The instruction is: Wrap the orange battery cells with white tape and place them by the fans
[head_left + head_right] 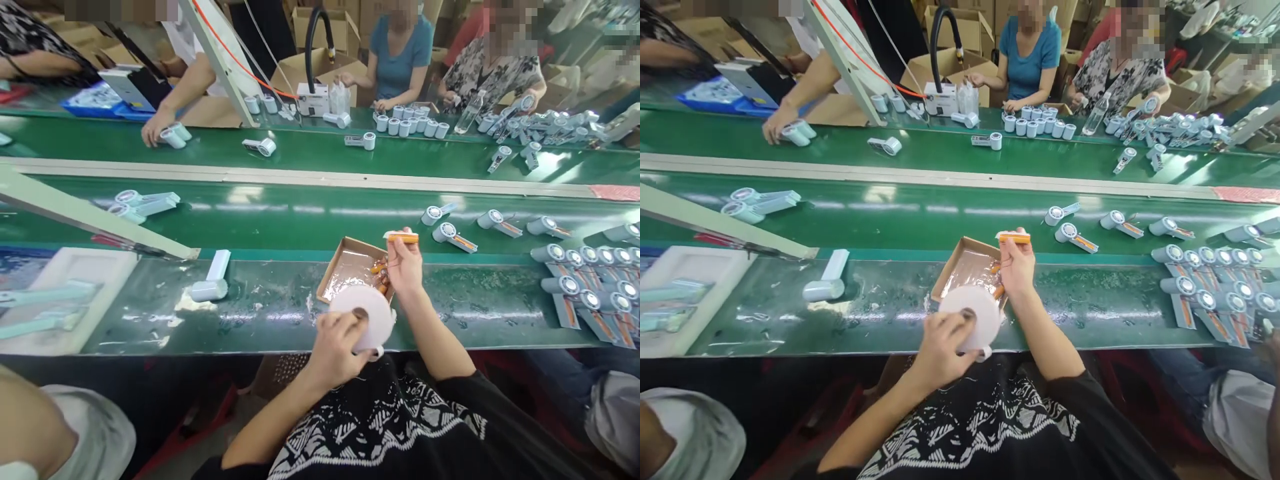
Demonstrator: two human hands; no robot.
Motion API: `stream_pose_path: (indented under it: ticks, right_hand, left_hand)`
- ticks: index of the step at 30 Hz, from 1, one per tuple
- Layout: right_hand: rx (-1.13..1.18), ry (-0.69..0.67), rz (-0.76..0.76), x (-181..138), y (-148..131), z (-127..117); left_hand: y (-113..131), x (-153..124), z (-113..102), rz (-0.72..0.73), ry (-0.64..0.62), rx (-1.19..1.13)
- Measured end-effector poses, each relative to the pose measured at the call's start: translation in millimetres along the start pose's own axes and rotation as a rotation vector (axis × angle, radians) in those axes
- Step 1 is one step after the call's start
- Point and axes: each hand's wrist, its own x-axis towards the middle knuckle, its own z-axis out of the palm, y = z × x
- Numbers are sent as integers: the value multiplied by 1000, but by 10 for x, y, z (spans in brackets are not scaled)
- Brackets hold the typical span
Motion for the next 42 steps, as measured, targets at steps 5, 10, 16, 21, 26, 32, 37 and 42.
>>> stream_pose_path:
  ticks: [5,10,16,21,26,32,37,42]
  right_hand:
    - [-186,82,-210,359,-491,-820]
    - [-381,298,-121,98,-728,-2004]
    - [-462,364,-103,-174,-670,-2368]
    - [-505,336,-89,-155,-659,-2297]
    - [-534,337,-101,-212,-673,-2334]
    - [-530,313,-106,-122,-637,-2372]
    - [-533,270,-100,-84,-647,-2344]
    - [-516,117,-114,118,-616,-1765]
  left_hand:
    - [-1051,-442,-17,-553,110,294]
    - [-1141,-240,-103,-505,114,136]
    - [-298,1905,689,108,-296,-49]
    - [682,3487,2075,255,-727,94]
    - [1015,3931,2695,190,-765,107]
    - [111,3764,2365,241,-785,131]
    - [-701,3185,1762,230,-837,168]
    - [-762,2866,1629,171,-811,161]
